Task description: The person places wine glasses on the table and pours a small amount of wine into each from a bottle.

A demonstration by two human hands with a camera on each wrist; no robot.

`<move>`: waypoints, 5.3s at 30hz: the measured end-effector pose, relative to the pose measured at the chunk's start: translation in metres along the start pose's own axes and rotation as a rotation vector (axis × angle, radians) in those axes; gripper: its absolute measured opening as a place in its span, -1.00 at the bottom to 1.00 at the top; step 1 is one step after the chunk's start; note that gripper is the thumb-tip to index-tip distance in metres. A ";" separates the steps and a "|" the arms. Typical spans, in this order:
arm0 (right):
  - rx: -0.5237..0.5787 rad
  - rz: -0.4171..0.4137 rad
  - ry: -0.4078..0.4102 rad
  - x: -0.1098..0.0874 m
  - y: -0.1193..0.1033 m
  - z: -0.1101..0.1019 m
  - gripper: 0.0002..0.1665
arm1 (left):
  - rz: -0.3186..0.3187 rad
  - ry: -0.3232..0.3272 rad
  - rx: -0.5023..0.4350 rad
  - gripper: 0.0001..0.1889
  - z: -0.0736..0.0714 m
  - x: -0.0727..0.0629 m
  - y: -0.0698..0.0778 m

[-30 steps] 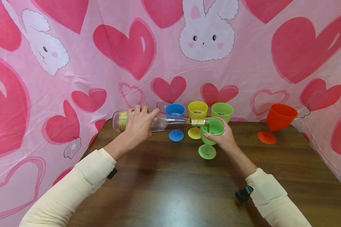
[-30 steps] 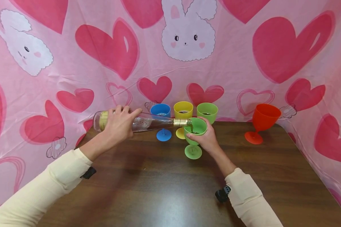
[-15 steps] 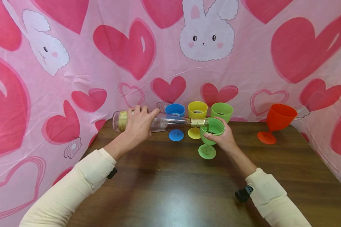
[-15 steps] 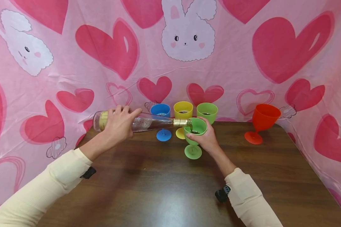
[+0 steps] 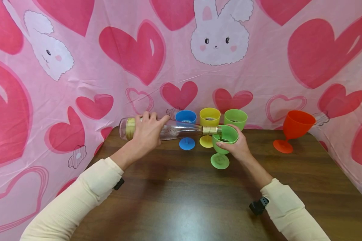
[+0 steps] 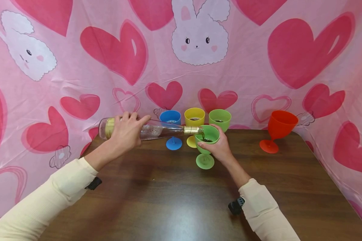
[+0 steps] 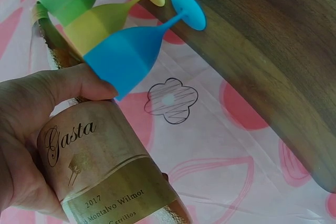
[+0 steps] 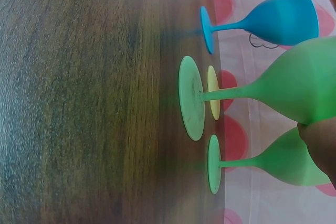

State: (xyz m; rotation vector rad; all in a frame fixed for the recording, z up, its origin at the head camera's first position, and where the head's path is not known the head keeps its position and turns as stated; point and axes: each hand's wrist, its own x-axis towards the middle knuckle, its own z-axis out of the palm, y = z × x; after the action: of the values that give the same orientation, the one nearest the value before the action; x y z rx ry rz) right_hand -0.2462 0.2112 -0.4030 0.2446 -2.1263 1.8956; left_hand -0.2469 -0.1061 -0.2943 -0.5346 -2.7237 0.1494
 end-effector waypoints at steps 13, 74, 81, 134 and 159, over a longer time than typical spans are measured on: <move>-0.011 0.000 0.008 0.000 0.000 0.001 -0.06 | 0.001 0.002 0.010 -0.18 -0.002 0.000 0.001; 0.018 -0.055 0.008 0.000 0.002 0.001 -0.07 | 0.012 0.017 0.018 -0.10 -0.007 0.002 0.000; 0.011 -0.051 0.004 0.000 0.003 0.001 -0.07 | 0.012 0.022 0.018 -0.11 -0.006 0.001 0.000; 0.042 0.006 0.040 -0.003 0.003 -0.009 -0.11 | -0.179 0.044 -0.942 -0.09 0.064 -0.015 0.017; 0.023 0.083 0.508 0.036 0.008 -0.111 -0.21 | -0.226 0.203 -1.196 -0.12 0.073 -0.037 0.005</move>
State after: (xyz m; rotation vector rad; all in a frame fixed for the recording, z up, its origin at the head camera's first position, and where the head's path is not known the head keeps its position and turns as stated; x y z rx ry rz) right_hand -0.2722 0.3239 -0.3883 -0.2971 -1.7919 1.7854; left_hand -0.2402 -0.1179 -0.3753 -0.4574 -2.3685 -1.5454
